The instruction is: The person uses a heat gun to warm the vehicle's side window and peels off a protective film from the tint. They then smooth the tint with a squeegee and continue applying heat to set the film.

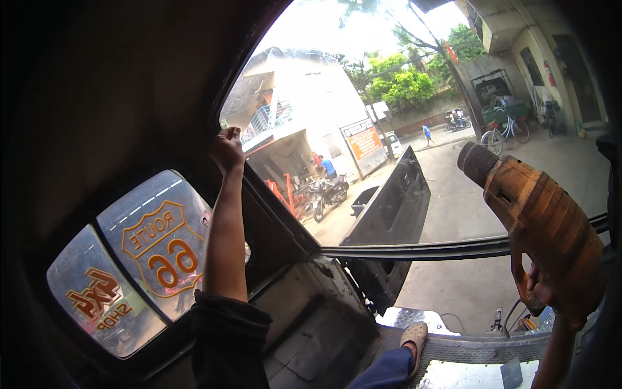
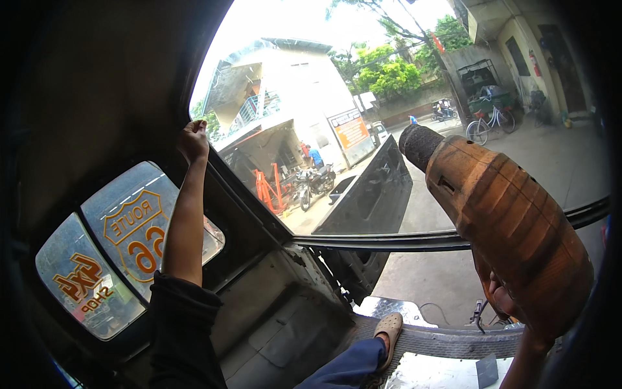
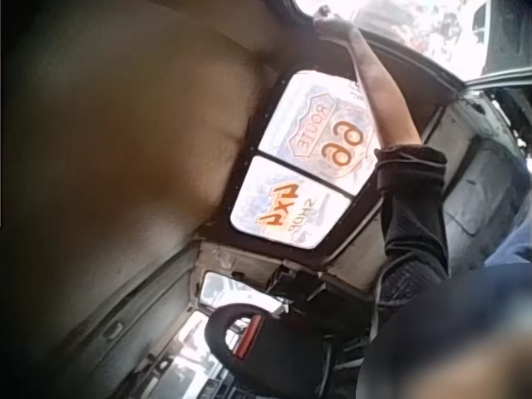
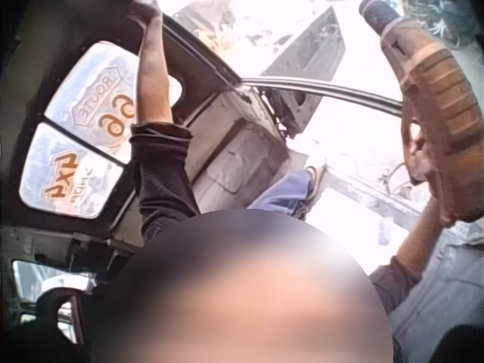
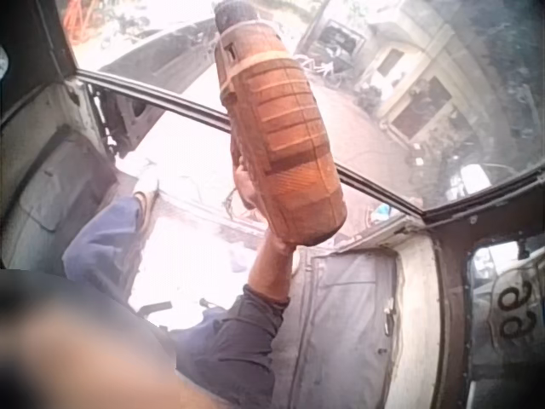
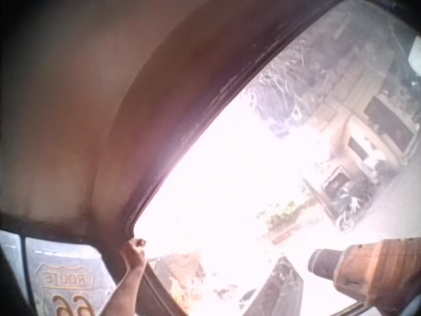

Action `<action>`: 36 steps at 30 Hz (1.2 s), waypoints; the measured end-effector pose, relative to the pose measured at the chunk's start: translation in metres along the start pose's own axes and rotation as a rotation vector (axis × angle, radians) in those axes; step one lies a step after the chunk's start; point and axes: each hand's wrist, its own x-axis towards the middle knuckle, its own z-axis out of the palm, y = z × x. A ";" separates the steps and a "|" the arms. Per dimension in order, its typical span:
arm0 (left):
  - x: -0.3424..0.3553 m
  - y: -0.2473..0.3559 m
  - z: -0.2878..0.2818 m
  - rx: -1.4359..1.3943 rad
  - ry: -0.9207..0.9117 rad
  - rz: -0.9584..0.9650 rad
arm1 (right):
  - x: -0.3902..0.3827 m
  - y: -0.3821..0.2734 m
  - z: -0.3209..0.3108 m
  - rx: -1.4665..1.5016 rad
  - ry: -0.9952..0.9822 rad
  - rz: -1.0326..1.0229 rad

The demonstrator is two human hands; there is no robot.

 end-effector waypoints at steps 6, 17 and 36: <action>0.006 -0.005 -0.005 0.005 -0.038 0.148 | 0.000 0.001 0.007 -0.088 0.010 -0.030; 0.010 0.017 -0.018 0.082 -0.085 0.124 | 0.007 -0.002 0.012 -0.167 0.048 -0.086; -0.007 0.084 -0.027 0.074 0.084 0.356 | 0.024 -0.013 -0.025 -0.543 0.157 0.205</action>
